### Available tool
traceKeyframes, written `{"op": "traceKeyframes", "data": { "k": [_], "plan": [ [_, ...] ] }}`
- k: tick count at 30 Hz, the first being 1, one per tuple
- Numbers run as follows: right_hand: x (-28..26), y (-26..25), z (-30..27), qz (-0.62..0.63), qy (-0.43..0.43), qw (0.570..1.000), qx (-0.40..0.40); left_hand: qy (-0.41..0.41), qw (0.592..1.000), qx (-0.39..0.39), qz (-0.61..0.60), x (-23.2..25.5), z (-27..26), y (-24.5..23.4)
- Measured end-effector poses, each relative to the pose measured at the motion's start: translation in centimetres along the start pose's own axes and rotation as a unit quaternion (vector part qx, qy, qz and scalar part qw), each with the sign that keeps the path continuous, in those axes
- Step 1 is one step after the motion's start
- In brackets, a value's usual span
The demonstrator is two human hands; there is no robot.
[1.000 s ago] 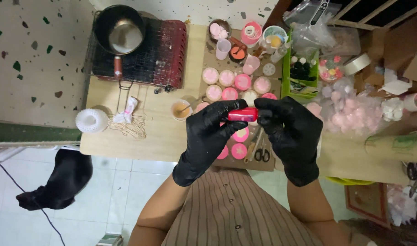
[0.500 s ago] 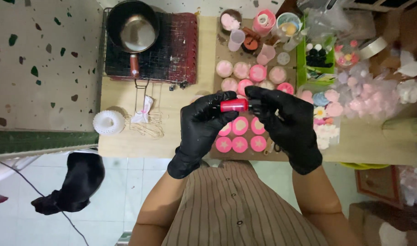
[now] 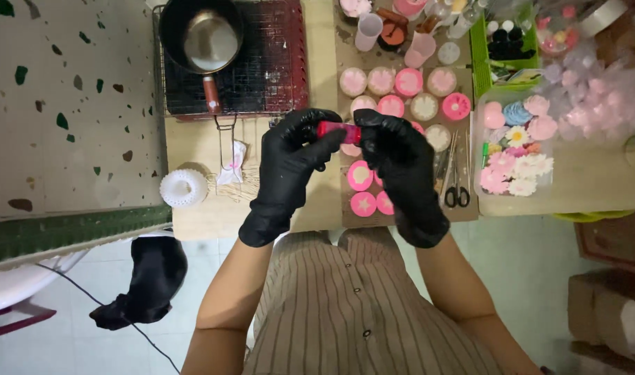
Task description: Preparing and pouring molten wax into decorative flower-shaped molds.
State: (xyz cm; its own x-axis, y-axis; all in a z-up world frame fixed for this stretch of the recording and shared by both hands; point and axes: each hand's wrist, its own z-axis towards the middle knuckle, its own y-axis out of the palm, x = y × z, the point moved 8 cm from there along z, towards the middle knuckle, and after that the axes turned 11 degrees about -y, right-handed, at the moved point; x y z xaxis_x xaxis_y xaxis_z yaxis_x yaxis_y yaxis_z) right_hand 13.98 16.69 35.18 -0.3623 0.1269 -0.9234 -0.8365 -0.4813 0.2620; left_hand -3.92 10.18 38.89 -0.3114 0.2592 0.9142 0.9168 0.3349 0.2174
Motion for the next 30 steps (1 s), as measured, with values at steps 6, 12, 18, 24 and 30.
{"op": "traceKeyframes", "data": {
  "k": [6,12,18,24,30],
  "plan": [
    [-1.7,2.0,0.6,-0.159,-0.074,0.984,-0.014,-0.053,0.997,-0.048,-0.017,-0.5,0.9,-0.7],
    [-4.9,4.5,1.3,-0.519,-0.202,0.824,-0.106,-0.145,0.983,-0.108,-0.045,-3.3,1.5,-0.4],
    [-3.5,3.8,0.5,-0.547,-0.196,0.803,-0.136,-0.170,0.976,-0.124,-0.057,-5.5,2.5,-0.7],
    [0.2,0.3,0.3,-0.270,0.099,0.958,0.018,-0.119,0.987,-0.079,-0.068,-3.5,1.1,-0.5],
    [-2.8,3.7,2.5,-0.156,0.004,0.984,-0.083,-0.092,0.991,-0.060,-0.072,-4.4,2.1,-1.1]
  ]
}}
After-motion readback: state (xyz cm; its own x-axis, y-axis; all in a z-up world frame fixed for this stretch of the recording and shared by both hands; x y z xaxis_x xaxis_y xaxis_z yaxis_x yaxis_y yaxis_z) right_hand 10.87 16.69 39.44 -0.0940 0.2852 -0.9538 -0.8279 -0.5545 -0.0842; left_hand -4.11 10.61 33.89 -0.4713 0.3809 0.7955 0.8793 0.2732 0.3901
